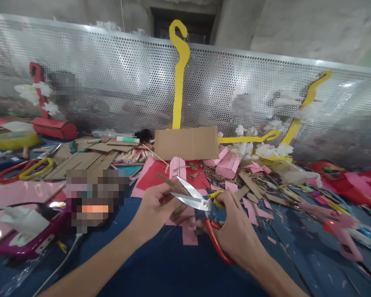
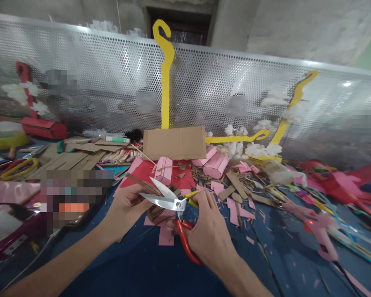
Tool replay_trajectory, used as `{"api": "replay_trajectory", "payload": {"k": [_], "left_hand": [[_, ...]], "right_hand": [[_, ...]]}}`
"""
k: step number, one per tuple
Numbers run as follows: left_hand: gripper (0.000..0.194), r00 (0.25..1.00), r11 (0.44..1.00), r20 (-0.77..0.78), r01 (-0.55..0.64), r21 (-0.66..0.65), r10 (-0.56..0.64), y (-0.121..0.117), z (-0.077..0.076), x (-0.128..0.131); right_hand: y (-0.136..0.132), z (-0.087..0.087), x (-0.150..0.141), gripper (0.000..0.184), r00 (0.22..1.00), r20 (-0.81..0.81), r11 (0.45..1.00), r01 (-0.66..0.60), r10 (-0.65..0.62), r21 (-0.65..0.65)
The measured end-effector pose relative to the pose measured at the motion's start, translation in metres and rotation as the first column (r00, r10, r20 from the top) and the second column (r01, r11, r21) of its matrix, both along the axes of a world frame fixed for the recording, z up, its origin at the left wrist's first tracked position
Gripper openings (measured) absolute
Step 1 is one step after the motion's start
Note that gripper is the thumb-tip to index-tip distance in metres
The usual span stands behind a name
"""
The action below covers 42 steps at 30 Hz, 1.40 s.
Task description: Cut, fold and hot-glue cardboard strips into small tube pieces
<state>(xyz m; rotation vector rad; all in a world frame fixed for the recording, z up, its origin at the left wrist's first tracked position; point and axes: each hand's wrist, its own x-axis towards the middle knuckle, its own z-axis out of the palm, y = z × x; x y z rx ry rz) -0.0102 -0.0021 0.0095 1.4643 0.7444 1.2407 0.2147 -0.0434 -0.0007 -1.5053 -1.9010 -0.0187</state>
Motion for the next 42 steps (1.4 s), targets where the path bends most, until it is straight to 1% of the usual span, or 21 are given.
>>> {"api": "replay_trajectory", "payload": {"k": [3,5,8,13,17,23,26,29,32,34,36,39,42], "left_hand": [[0.008,0.998,0.998,0.027,0.065,-0.022,-0.064,-0.002,0.002,0.002],[0.01,0.996,0.996,0.038,0.084,-0.018,-0.083,-0.003,0.002,0.002],[0.012,0.996,0.996,0.039,0.086,-0.003,-0.086,-0.003,0.001,0.001],[0.012,0.998,0.998,0.035,0.05,0.031,-0.051,0.0,-0.004,-0.001],[0.014,0.999,0.998,0.019,0.032,0.054,-0.033,0.002,-0.008,-0.002],[0.018,0.994,0.994,0.038,0.101,0.043,-0.102,0.005,-0.014,-0.002],[0.019,0.992,0.992,0.032,0.119,0.039,-0.121,0.005,-0.012,-0.002],[0.018,0.997,0.997,0.017,0.078,0.028,-0.078,0.004,-0.004,-0.002],[0.019,1.0,0.999,0.024,0.002,0.046,-0.003,0.003,0.004,-0.003],[0.019,0.999,0.996,0.0,-0.042,0.081,0.042,0.003,0.007,-0.004],[0.017,0.997,0.993,-0.035,-0.067,0.098,0.07,0.002,0.008,-0.004],[0.014,0.996,0.997,-0.069,-0.059,0.052,0.063,0.0,0.007,-0.004],[0.011,0.995,0.999,-0.082,-0.053,0.005,0.053,0.0,0.005,-0.004]], "right_hand": [[0.0,0.001,-0.001,0.041,1.0,-0.012,1.0,0.003,-0.003,-0.018],[0.0,0.002,-0.001,0.041,1.0,-0.017,1.0,0.011,-0.011,-0.01],[-0.001,0.002,-0.002,0.04,0.999,-0.026,1.0,0.018,-0.018,0.003],[0.0,0.0,-0.002,0.038,0.999,-0.047,1.0,0.024,-0.025,-0.015],[0.002,-0.001,-0.001,0.038,0.998,-0.055,1.0,0.015,-0.015,-0.002],[0.003,-0.003,0.0,0.037,0.998,-0.049,1.0,0.029,-0.028,0.002],[0.004,-0.004,0.0,0.033,0.998,-0.05,0.999,0.041,-0.041,-0.013],[0.006,-0.002,0.001,0.028,0.997,-0.067,0.999,0.04,-0.043,-0.033],[0.007,-0.001,0.002,0.023,0.995,-0.09,0.999,0.036,-0.038,-0.023],[0.007,-0.001,0.003,0.024,0.996,-0.089,1.0,0.031,-0.031,-0.001],[0.006,-0.002,0.003,0.029,0.997,-0.08,1.0,0.012,-0.012,0.004],[0.004,-0.002,0.002,0.036,0.996,-0.084,0.999,-0.03,0.028,-0.024],[0.002,-0.002,0.002,0.036,0.995,-0.097,0.998,-0.041,0.037,-0.04]]}}
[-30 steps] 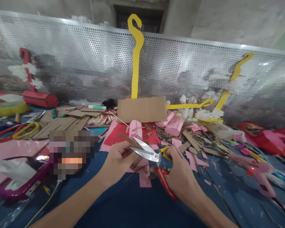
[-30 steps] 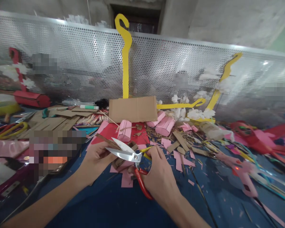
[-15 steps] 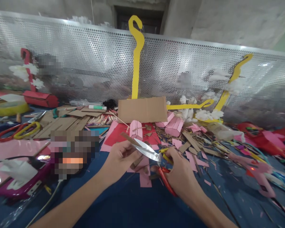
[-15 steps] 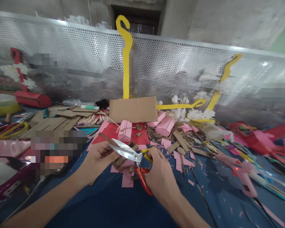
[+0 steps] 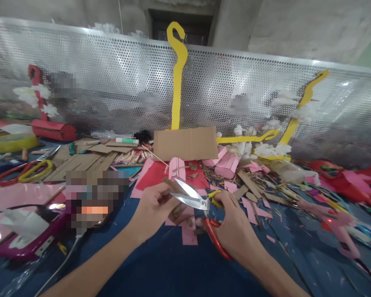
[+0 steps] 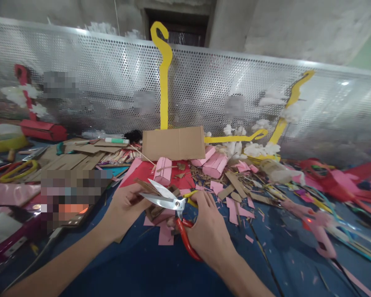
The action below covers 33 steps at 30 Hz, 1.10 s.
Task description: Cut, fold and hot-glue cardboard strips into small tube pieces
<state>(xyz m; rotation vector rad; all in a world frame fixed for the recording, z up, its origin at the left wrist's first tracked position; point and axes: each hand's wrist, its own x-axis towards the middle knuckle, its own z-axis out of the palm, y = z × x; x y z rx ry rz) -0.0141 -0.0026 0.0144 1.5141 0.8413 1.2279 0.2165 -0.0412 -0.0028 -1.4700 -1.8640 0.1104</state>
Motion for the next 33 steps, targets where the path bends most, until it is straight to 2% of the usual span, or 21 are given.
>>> {"api": "replay_trajectory", "payload": {"k": [6,11,20,27,33], "left_hand": [[0.008,1.0,1.0,-0.002,-0.006,0.021,0.006,0.0023,-0.0042,-0.0012],[0.012,1.0,1.0,0.013,-0.002,-0.004,0.002,0.0014,-0.0008,0.0004],[0.018,0.998,0.999,0.05,0.045,-0.028,-0.044,0.0004,0.0011,0.0015],[0.019,0.998,0.999,0.053,0.041,0.004,-0.041,0.0035,-0.004,-0.0005],[0.019,0.996,0.997,0.071,0.064,-0.033,-0.062,0.0042,-0.0056,-0.0014]], "right_hand": [[-0.0025,0.0024,-0.0032,0.033,1.0,-0.002,0.998,0.011,-0.011,-0.063],[-0.0027,0.004,-0.0055,0.032,0.999,0.024,0.996,0.027,-0.025,-0.089],[0.0011,0.0006,-0.0029,0.028,0.996,0.08,1.0,0.027,-0.027,0.001],[-0.0012,0.0048,-0.0036,0.038,1.0,0.021,0.997,0.024,-0.023,-0.071],[0.0038,0.003,-0.0009,0.028,0.998,0.058,1.0,0.027,-0.026,-0.005]]}}
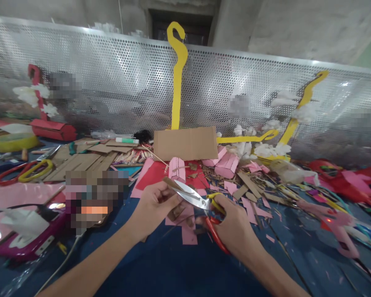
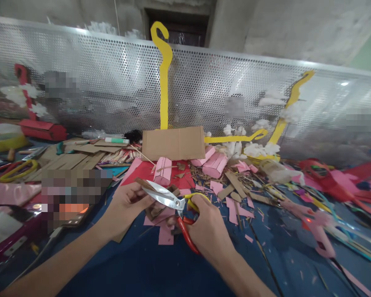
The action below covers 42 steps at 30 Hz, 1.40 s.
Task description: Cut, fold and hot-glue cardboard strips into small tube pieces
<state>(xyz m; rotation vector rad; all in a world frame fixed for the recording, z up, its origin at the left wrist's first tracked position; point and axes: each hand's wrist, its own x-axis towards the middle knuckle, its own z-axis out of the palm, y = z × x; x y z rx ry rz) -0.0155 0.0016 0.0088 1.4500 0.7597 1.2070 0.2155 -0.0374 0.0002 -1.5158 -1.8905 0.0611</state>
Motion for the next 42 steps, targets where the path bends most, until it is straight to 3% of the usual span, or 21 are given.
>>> {"api": "replay_trajectory", "payload": {"k": [4,14,31,42], "left_hand": [[0.015,0.996,0.996,0.028,0.084,-0.035,-0.083,-0.001,0.001,0.003],[0.019,0.994,0.994,0.006,0.105,-0.044,-0.105,-0.004,0.002,0.007],[0.026,0.966,0.965,0.08,0.251,-0.07,-0.245,0.001,-0.003,0.006],[0.011,0.997,0.994,0.014,0.073,0.083,-0.075,0.002,0.003,0.003]], "right_hand": [[-0.002,0.002,0.0,0.026,0.999,0.039,0.999,-0.031,0.029,0.039],[-0.009,0.009,-0.007,0.027,0.992,-0.043,0.987,-0.124,0.12,-0.107],[-0.007,-0.007,-0.008,0.043,0.994,-0.05,0.989,-0.103,0.098,-0.108],[-0.003,-0.003,-0.005,0.032,0.996,-0.06,0.991,-0.065,0.059,-0.115]]}}
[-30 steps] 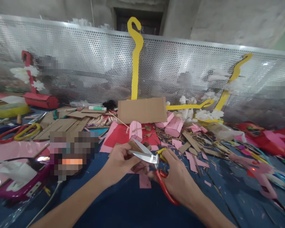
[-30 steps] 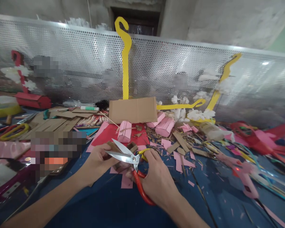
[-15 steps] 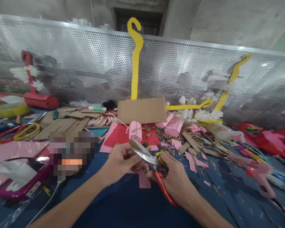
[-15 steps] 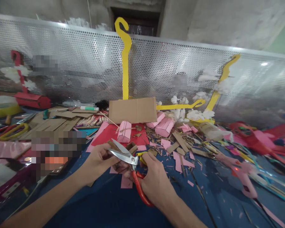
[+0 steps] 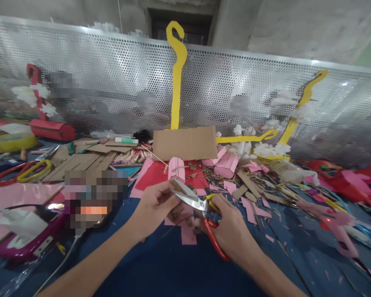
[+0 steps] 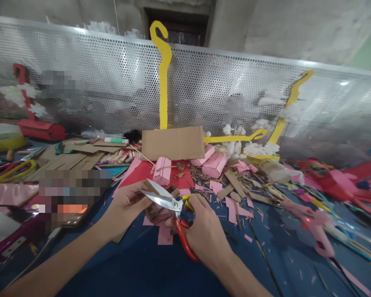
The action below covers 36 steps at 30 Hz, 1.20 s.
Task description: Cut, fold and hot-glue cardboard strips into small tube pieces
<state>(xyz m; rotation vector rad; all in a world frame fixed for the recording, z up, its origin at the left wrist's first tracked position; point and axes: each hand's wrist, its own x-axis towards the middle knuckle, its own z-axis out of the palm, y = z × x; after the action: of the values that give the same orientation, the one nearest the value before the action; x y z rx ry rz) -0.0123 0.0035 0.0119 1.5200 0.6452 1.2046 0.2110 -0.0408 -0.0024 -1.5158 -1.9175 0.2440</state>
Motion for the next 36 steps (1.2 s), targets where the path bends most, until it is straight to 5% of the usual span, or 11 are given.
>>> {"api": "replay_trajectory", "payload": {"k": [12,18,36], "left_hand": [[0.011,1.0,1.0,0.0,-0.003,0.007,0.003,0.0,-0.01,0.002],[0.017,0.993,0.995,-0.061,-0.099,0.015,0.1,-0.001,-0.01,0.003],[0.015,0.987,0.993,-0.138,-0.072,0.097,0.085,-0.003,-0.007,-0.002]], "right_hand": [[-0.008,0.005,-0.007,0.029,1.0,0.006,0.999,-0.006,0.007,-0.041],[-0.006,0.001,-0.008,0.034,0.999,-0.035,0.997,-0.014,0.011,-0.08],[-0.001,-0.004,-0.004,0.049,0.999,-0.003,0.998,0.047,-0.047,0.029]]}}
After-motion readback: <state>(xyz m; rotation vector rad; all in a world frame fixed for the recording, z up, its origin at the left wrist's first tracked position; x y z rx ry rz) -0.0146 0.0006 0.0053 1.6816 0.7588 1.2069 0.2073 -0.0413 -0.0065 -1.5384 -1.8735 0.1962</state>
